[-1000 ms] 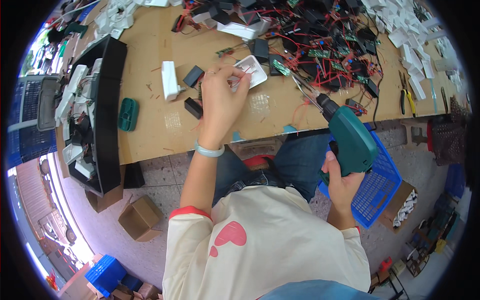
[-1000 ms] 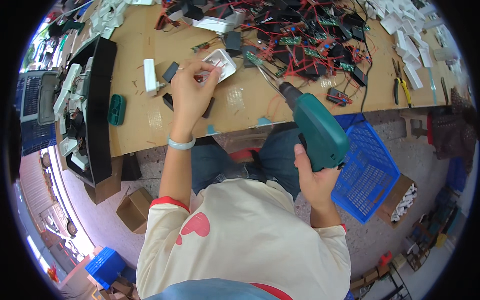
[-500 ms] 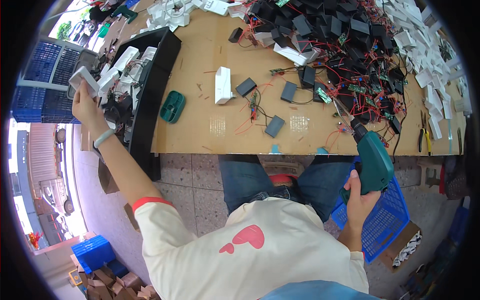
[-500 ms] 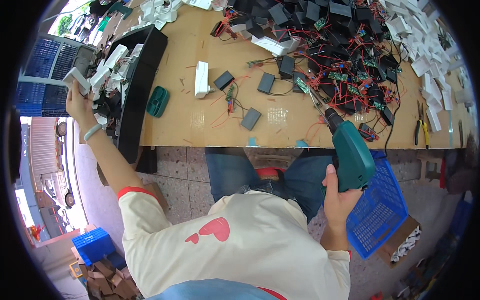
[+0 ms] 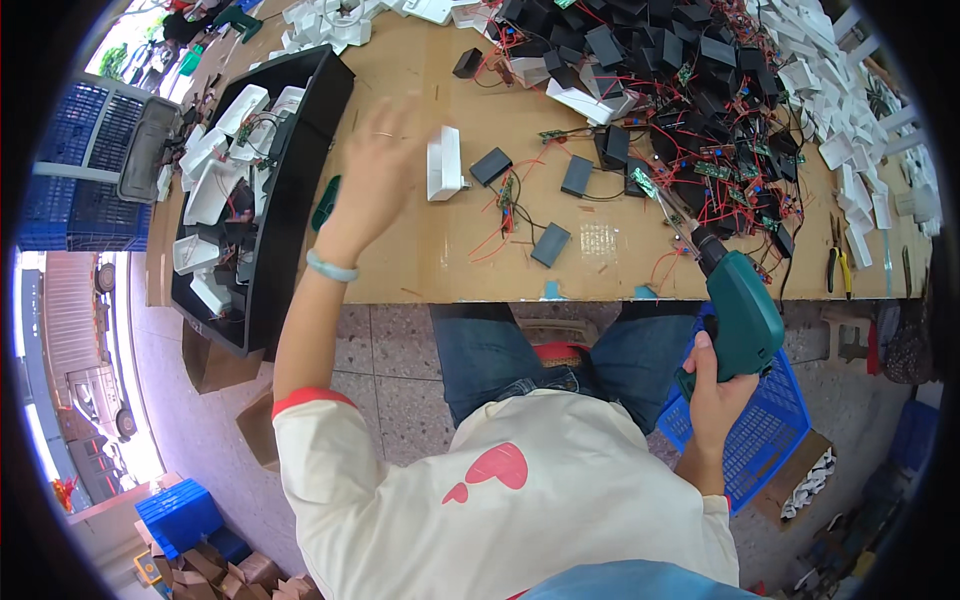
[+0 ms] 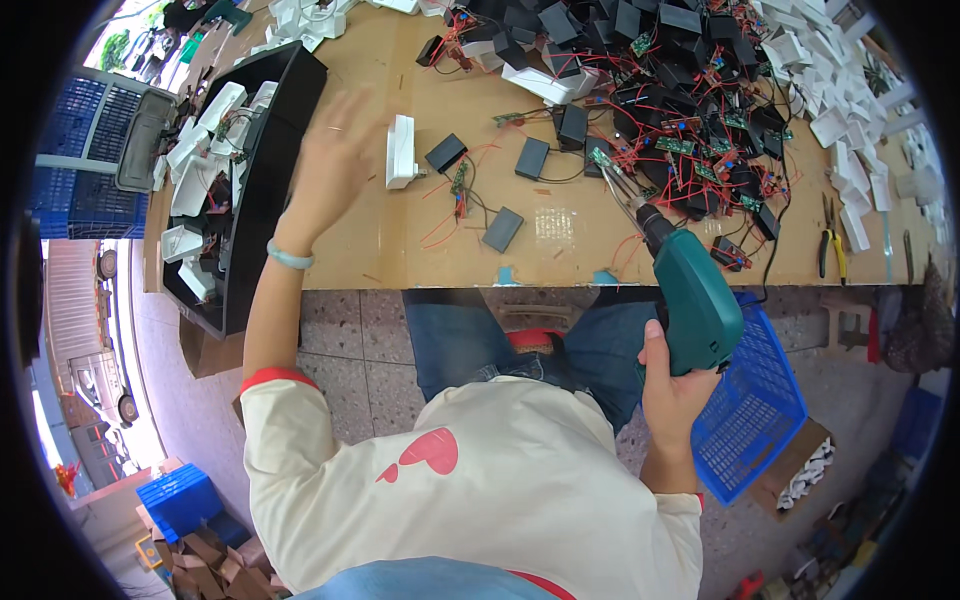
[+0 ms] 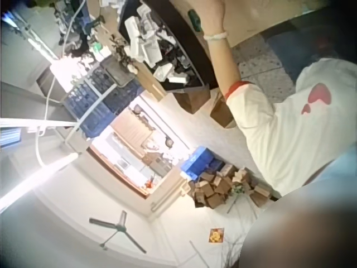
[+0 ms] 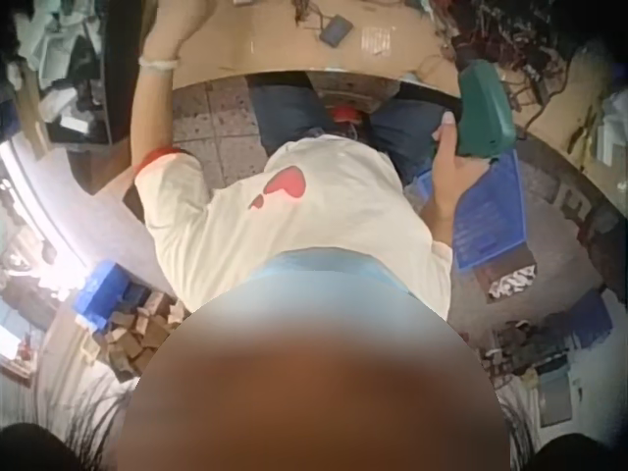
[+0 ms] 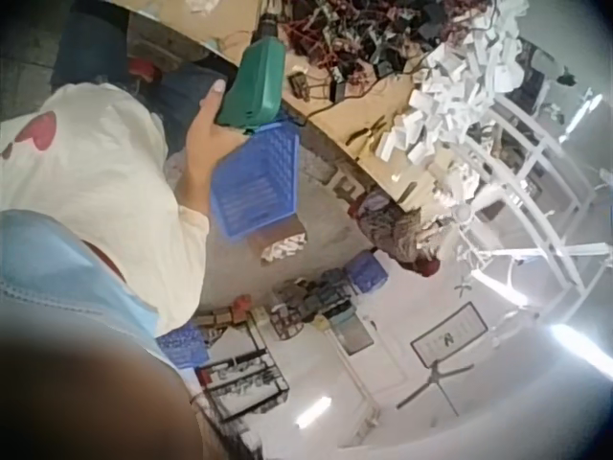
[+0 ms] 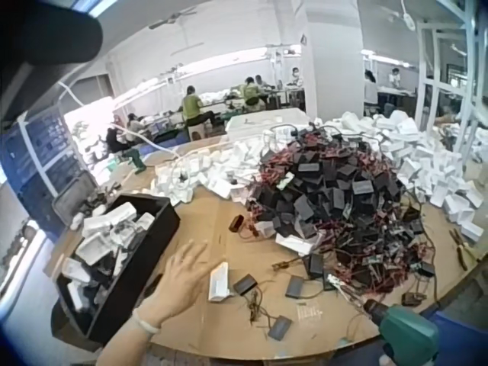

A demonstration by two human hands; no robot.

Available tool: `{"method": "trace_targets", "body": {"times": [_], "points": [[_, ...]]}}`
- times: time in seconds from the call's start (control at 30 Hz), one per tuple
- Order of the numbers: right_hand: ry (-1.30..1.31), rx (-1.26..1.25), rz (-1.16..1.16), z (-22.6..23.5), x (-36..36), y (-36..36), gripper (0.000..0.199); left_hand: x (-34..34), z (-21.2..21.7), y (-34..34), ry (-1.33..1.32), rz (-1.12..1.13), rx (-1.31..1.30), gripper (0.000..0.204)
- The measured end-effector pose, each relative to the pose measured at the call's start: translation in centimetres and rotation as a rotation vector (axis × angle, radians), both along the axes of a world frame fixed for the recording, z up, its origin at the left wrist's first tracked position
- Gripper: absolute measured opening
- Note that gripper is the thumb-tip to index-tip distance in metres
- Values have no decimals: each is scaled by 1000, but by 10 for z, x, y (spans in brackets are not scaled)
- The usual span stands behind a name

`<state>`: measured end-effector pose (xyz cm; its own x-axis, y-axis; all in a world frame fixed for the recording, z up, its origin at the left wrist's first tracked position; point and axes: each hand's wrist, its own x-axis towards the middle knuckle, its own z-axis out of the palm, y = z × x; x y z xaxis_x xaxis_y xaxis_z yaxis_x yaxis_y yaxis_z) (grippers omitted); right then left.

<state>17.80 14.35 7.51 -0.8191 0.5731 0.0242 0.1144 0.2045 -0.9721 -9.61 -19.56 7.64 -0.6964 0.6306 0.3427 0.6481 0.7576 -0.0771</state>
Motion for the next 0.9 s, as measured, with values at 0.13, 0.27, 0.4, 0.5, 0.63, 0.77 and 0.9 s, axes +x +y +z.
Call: {"method": "trace_targets", "body": {"times": [0.13,0.27,0.4,0.5,0.63,0.77,0.9], "points": [[41,-5,-18,1,4,-2,23,-6,-10,10,112,-222,-263,41],[34,5,-17,-3,5,1,23,7,-34,9,-116,19,-192,37],[16,-5,-15,-3,-3,-3,22,38,-56,34,-331,174,102,37],[-30,2,15,-1,-7,-8,20,35,-57,54,-217,90,231,35],[18,61,70,0,-8,-13,19,30,-49,60,-286,106,250,38],[50,2,16,-3,-5,-11,18,48,-30,48,-129,115,396,54],[34,-2,-20,-4,-6,-9,16,98,-38,46,-198,256,534,57]]}}
